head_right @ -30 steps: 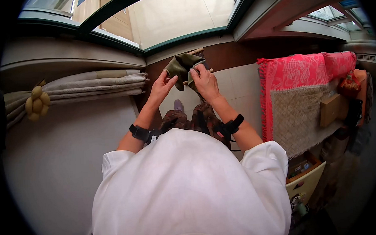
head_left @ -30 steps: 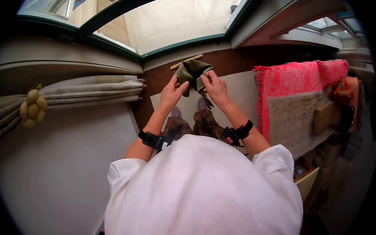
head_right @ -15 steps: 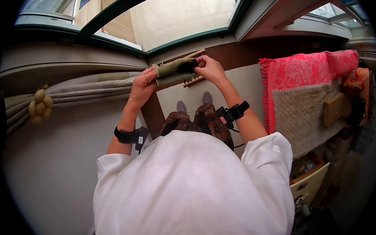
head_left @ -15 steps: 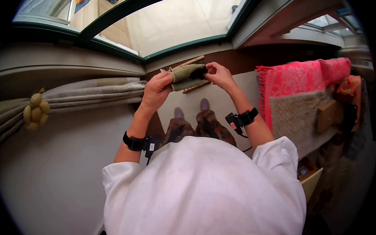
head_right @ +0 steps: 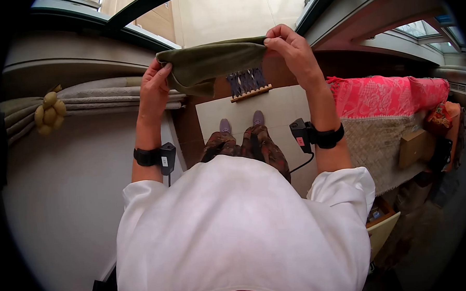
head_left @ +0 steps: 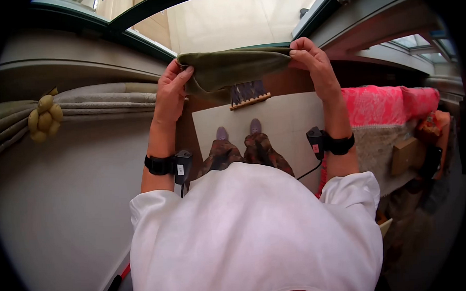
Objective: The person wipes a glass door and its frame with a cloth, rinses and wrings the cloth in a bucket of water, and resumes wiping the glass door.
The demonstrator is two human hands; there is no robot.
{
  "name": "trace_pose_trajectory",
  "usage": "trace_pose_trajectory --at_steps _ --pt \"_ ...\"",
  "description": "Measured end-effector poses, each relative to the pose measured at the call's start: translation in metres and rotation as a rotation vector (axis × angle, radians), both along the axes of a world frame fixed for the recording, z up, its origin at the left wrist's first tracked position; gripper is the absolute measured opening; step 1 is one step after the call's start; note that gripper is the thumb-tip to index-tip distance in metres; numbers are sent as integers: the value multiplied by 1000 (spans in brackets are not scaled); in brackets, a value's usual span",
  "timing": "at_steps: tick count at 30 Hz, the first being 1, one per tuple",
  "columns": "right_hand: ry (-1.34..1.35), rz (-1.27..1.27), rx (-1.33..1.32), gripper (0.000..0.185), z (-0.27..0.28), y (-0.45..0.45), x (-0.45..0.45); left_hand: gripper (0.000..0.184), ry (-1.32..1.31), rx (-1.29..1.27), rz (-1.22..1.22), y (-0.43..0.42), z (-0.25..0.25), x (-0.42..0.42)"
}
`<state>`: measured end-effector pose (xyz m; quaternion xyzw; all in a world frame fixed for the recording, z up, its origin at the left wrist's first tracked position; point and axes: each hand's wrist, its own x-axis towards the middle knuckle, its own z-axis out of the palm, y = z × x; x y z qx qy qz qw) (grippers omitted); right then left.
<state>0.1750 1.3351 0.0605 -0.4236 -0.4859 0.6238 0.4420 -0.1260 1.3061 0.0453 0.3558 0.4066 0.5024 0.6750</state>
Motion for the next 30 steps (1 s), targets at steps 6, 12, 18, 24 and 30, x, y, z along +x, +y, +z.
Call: trace_pose_trajectory --at_steps 6,12,18,24,30 --pt "586 253 -560 39 -78 -25 -20 45 -509 -452 -99 -2 -60 11" --pt "121 5 -537 42 -112 -45 -12 58 20 -430 -119 -16 -111 -2" --pt "-67 -90 -361 55 -133 -58 4 82 78 -588 -157 -29 -139 3" --pt "-365 155 -184 51 -140 -70 20 75 0 -498 -130 -28 -135 6" --pt "-913 95 199 21 -99 -70 8 50 67 -352 -135 -30 -132 21"
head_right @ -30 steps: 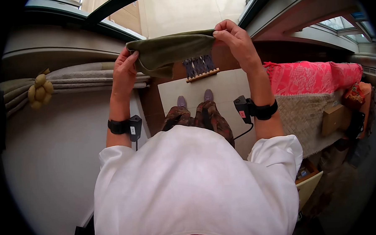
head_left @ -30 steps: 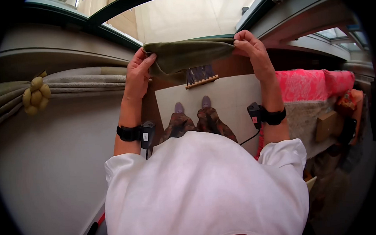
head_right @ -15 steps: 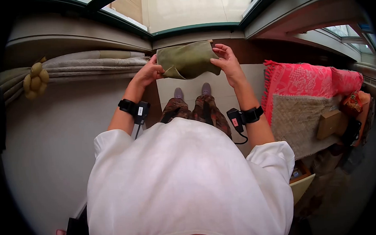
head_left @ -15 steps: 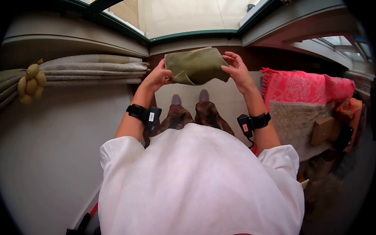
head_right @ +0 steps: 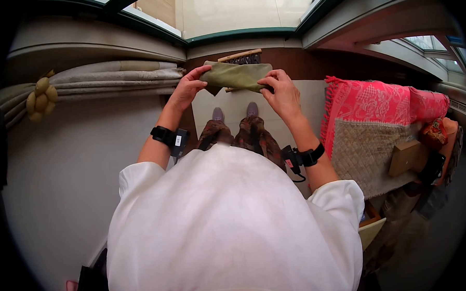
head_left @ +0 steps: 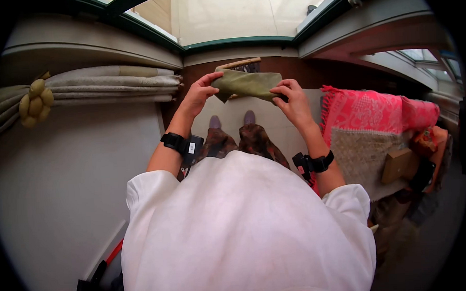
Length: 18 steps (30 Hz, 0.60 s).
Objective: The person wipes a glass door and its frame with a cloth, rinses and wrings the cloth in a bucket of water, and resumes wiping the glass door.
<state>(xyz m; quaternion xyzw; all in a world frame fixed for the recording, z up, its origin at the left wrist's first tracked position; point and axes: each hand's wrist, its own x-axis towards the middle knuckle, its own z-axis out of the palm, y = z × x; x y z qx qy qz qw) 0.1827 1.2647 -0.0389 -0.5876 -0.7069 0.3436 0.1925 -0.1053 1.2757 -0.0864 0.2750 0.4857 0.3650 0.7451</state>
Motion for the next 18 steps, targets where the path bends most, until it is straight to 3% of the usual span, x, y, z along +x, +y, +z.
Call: trace_pose_trajectory --at_steps 1,3,5,7,9,11,12,13,15,18 --pt "-2 -2 -1 21 0 0 3 50 -2 -1 -2 -2 -3 1" --pt "-109 145 318 18 -1 4 8 49 83 11 -75 -3 -9 0" --pt "-51 253 330 17 1 5 11 47 67 -23 -78 -9 -10 0" --pt "6 363 346 16 12 3 7 47 261 4 -195 -18 -3 -2" --pt "252 299 -242 21 29 -4 -16 54 311 -45 -288 -27 2 -3" --pt "197 429 -315 23 35 1 -37 62 749 508 -583 -43 16 2" --pt "141 552 -383 27 36 3 -48 67 376 274 -518 -47 31 5" --pt "140 557 -387 27 35 5 -56 67 375 270 -513 -54 35 4" --pt "215 754 -465 28 31 17 -73 65 368 282 -731 -64 40 -3" --pt "239 757 -590 31 29 39 -92 51 444 264 -710 -73 42 -20"
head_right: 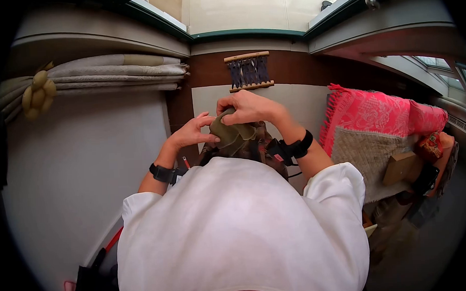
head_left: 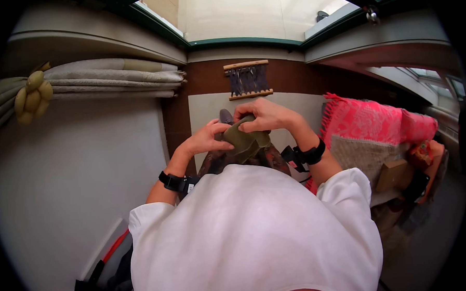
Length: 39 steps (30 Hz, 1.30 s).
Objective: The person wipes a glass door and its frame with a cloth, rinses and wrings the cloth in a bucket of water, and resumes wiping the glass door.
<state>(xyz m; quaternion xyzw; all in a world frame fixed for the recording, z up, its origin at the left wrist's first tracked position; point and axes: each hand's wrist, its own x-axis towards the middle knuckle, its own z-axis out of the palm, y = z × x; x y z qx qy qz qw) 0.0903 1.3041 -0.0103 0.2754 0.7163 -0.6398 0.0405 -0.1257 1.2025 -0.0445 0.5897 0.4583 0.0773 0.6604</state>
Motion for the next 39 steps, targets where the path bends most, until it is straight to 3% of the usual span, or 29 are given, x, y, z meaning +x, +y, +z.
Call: trace_pose_trajectory --at_steps 2,5,7,9,11,12,13,14,17,19,21,23,24,28,31,33,35,37,39 --pt "87 -145 -97 30 -24 9 -8 34 -51 -140 226 -4 7 -11" --pt "-2 -572 -16 49 -65 5 -29 31 44 -2 439 -7 7 -34" --pt "-9 -583 65 51 -82 -12 -48 30 81 102 508 -9 -1 -43" --pt "-20 -602 145 54 -79 -29 -72 27 126 67 766 -8 -7 -52" --pt "38 -632 -529 51 -66 -46 -101 34 132 94 753 -4 -4 -58" --pt "32 -637 -522 51 -68 -49 -114 39 354 293 624 -4 -1 -54" --pt "168 -699 -813 52 -73 -53 -128 45 576 489 486 -3 3 -52" --pt "310 -752 -1106 53 -80 -57 -135 59 528 384 384 0 8 -51" --pt "449 -815 -1328 50 -101 -54 -134 58 376 354 252 -1 36 -51" --pt "612 -943 -1449 51 -60 -42 -126 55 1 206 262 13 84 -76" --pt "734 -946 -1356 52 -29 -33 -114 47 -45 311 397 23 96 -102" --pt "784 -1107 -1314 54 -24 -29 -88 40 86 565 522 41 98 -133" --pt "932 -1100 -1297 54 -14 -27 -78 35 161 682 582 52 102 -150" --pt "1034 -1228 -954 52 13 -22 -36 29 437 1007 630 88 129 -203" --pt "973 -1358 -719 52 37 -25 -20 28 587 1158 534 110 156 -232" --pt "978 -1379 -711 52 43 -31 3 27 770 1312 424 119 176 -247" --pt "974 -1380 -723 53 49 -28 28 26 852 1323 425 134 198 -259" --pt "910 -1238 -527 53 50 -20 37 24 1143 1593 245 150 222 -275" --pt "930 -1258 -526 53 51 -13 39 24 1278 1653 185 165 244 -286"
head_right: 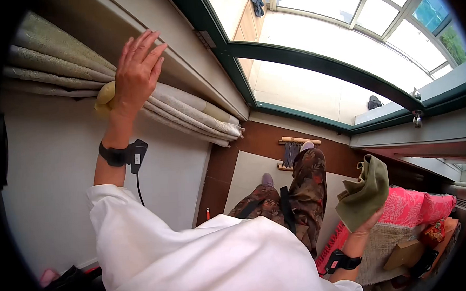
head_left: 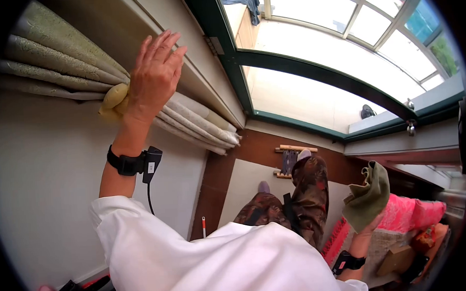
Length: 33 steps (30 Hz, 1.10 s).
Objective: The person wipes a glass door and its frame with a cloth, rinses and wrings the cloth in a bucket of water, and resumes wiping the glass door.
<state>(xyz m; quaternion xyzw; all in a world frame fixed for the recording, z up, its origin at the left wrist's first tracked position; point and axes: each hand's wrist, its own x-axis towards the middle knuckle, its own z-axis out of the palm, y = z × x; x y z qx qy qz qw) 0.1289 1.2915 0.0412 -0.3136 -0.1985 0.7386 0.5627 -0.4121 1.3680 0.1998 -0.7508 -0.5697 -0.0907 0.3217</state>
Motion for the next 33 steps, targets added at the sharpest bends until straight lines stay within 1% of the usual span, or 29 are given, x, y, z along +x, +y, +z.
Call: trace_pose_trajectory --at_steps 1,2,4,5,6,7,8,10,11,13,14,16,18,20,21,24,28,30,32,33 --pt "39 -73 -57 53 2 -5 4 23 105 50 1 11 6 -3" --pt "43 -42 -47 53 4 -6 9 24 160 62 -33 22 15 -7" --pt "28 -108 -138 52 -1 -6 18 28 262 63 -78 48 28 -13" --pt "-12 -180 -141 51 -4 -9 22 32 331 48 -92 62 31 -23" --pt "1 -185 -134 50 -3 -11 22 36 381 37 -90 75 32 -34" --pt "16 -252 -178 49 -6 -13 23 41 442 42 -90 87 30 -46" --pt "24 -233 -142 50 -6 -16 18 41 412 28 -118 93 22 -55" --pt "-46 -258 -140 52 -6 -15 18 41 571 51 -19 102 18 -66" --pt "-73 -267 -138 52 -6 -15 15 41 556 57 -23 106 10 -72" --pt "-53 -197 -109 55 5 -9 5 43 517 73 -58 105 7 -76" --pt "-62 -206 -74 55 6 -5 2 42 526 65 -27 102 8 -79" --pt "37 -74 -119 56 12 10 6 38 500 66 11 96 18 -67" --pt "49 -118 -155 54 9 33 4 34 419 143 -13 93 14 -65" --pt "85 -179 -240 52 -5 52 8 30 398 173 3 89 7 -72" --pt "103 -168 -229 51 -3 62 7 28 387 170 2 87 5 -73" --pt "165 -188 -214 48 0 83 0 27 369 170 31 83 2 -74" --pt "140 -230 -282 44 2 89 -4 26 314 199 46 87 2 -73" --pt "158 -192 -269 52 -6 87 8 27 312 198 79 85 3 -70" --pt "142 -211 -229 52 4 91 16 29 302 231 86 83 -6 -85" --pt "132 -221 -220 52 10 95 17 29 296 191 134 81 -7 -90"
